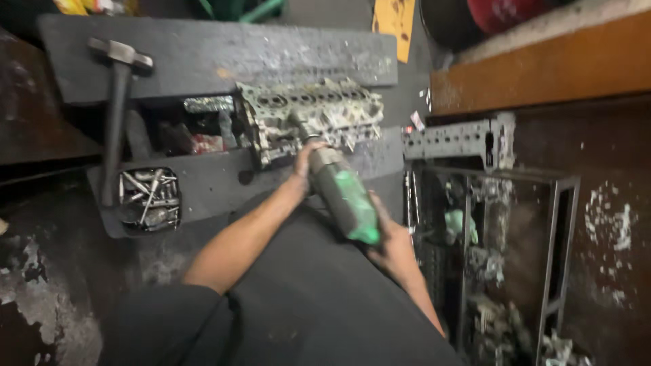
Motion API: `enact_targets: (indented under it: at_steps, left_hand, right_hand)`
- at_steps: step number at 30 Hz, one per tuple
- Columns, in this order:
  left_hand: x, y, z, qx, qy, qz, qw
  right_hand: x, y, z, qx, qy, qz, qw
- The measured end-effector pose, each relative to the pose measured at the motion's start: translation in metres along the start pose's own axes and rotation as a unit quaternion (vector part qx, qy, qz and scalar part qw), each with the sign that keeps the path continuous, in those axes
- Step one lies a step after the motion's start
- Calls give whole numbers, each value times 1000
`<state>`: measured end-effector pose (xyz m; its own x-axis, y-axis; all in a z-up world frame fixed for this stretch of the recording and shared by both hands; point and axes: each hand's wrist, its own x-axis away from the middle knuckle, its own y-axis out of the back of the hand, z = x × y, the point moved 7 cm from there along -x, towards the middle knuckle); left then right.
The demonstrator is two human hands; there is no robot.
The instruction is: The person uses a green power drill to drill into a metal engine block clamped to a workbench. They reposition the drill multiple times to work on different sections of the block. After drilling, the person removes the drill bit and sets the tool down.
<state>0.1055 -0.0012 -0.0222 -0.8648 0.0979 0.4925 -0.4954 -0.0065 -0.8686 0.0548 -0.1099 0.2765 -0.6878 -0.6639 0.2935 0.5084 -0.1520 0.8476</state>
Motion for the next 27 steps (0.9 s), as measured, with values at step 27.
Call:
enact_targets:
  at_steps: [27]
  left_hand:
    - [43,90,32,-2,85,-100,991]
  right_hand:
    - [34,-72,-52,123,-110,60,985]
